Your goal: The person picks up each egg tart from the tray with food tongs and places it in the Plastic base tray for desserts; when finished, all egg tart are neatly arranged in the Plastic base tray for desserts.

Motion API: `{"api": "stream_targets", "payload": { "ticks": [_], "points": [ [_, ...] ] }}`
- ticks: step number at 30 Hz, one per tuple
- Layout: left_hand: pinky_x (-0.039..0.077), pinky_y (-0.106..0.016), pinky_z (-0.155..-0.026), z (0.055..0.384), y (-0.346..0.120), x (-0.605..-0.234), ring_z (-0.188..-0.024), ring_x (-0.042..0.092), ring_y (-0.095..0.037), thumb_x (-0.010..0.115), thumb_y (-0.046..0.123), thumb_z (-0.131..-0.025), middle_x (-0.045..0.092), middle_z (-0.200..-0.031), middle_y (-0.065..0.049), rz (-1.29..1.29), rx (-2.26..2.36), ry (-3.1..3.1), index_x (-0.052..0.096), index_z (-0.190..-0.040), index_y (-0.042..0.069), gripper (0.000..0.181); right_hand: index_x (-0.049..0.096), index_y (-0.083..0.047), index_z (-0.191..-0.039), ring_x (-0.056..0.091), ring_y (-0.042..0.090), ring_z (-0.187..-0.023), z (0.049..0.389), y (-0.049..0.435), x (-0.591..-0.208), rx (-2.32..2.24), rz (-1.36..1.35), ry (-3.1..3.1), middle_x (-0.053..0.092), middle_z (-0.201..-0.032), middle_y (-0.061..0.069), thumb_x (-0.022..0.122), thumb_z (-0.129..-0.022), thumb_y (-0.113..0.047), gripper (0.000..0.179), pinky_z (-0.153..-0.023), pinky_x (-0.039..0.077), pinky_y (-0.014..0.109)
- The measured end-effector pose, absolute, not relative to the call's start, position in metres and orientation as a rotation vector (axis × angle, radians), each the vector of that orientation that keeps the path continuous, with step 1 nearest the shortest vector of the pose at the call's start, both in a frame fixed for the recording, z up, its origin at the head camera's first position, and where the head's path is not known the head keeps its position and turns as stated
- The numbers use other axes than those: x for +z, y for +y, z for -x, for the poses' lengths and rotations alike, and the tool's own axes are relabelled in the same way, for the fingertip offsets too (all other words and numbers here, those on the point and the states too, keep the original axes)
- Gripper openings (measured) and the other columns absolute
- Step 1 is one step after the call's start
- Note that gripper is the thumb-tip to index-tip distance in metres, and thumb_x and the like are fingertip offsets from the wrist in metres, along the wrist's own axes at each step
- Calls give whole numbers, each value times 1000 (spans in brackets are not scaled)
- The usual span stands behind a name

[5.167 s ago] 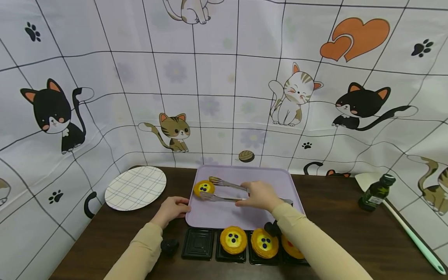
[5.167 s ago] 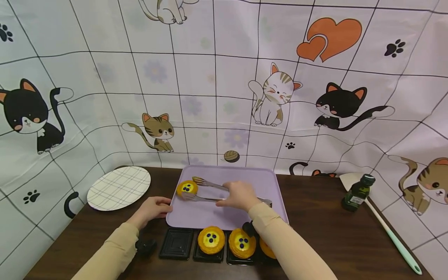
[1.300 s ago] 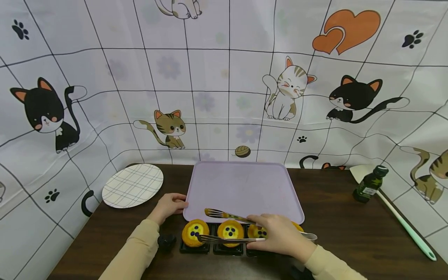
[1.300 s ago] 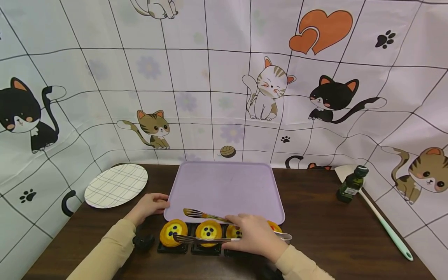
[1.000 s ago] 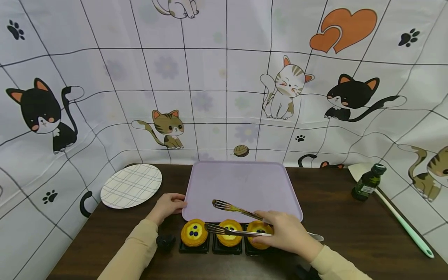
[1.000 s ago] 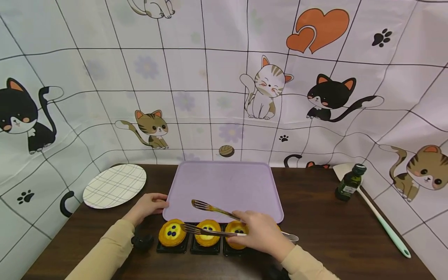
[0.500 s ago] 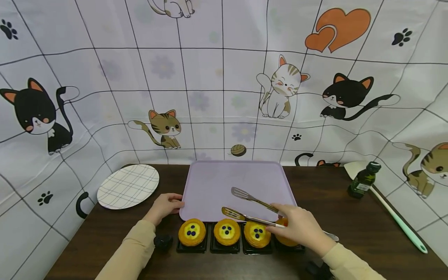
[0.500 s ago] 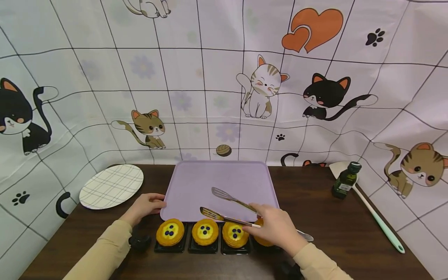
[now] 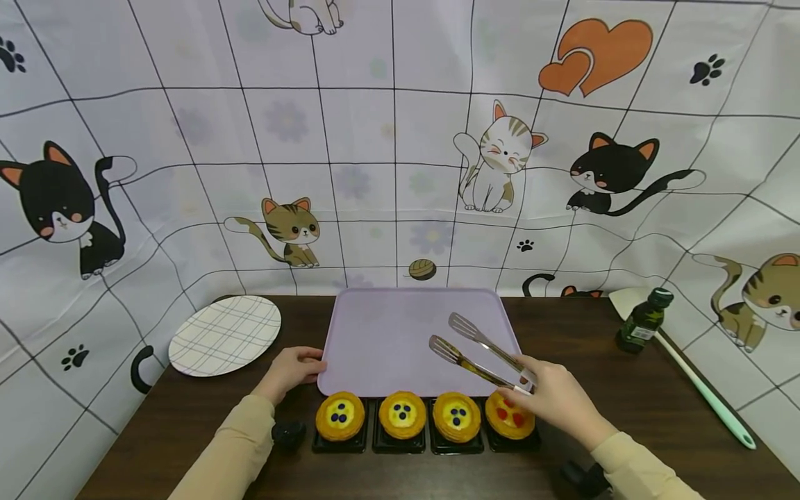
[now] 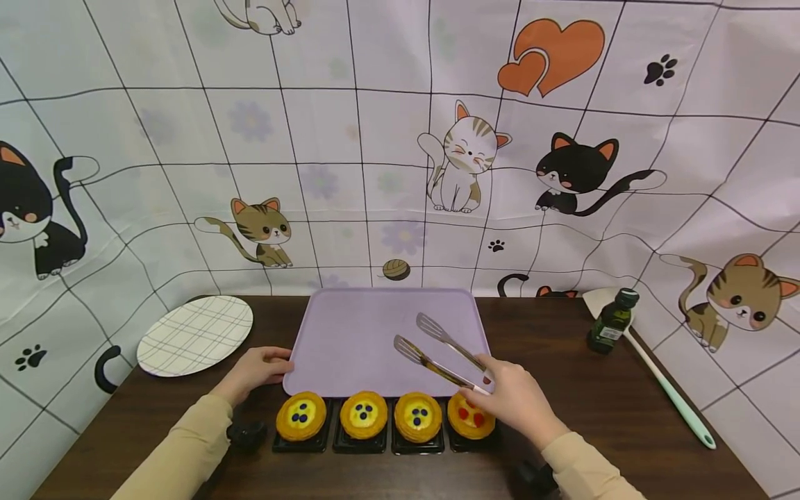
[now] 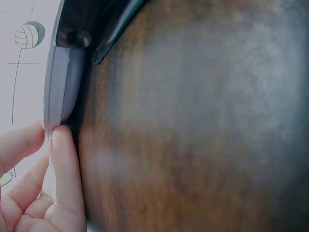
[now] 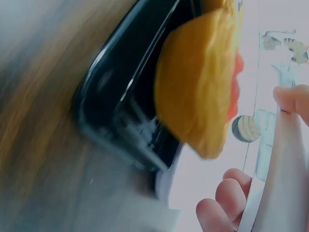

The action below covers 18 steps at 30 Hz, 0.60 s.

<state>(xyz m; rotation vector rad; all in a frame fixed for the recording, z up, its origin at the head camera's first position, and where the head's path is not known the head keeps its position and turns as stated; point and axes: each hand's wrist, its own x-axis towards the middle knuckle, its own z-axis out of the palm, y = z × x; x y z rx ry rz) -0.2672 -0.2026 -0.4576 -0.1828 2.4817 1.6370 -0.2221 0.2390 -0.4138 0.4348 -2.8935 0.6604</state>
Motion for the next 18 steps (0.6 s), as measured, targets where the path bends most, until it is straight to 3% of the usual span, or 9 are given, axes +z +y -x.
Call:
{"api": "stream_targets", "payload": {
  "ticks": [7,18],
  "points": [
    [58,-35,-77,267,-203,-457,-84,66,-20,66,6,-87,66,-102,-19,178,1632,2485,55,-121,-13,40,57,1,-125,54,14,-67,232,254,-422,680,-357,-2876,68,-92,11,76,-76,-40,66,-57,50,30],
    [58,-35,-77,267,-202,-458,-84,66,-20,66,6,-87,66,-102,-19,185,1629,2485,55,-121,-13,40,53,6,-125,49,16,-59,248,283,-428,688,-193,-2872,60,-74,8,71,-79,-29,61,-51,42,27]
  ]
}}
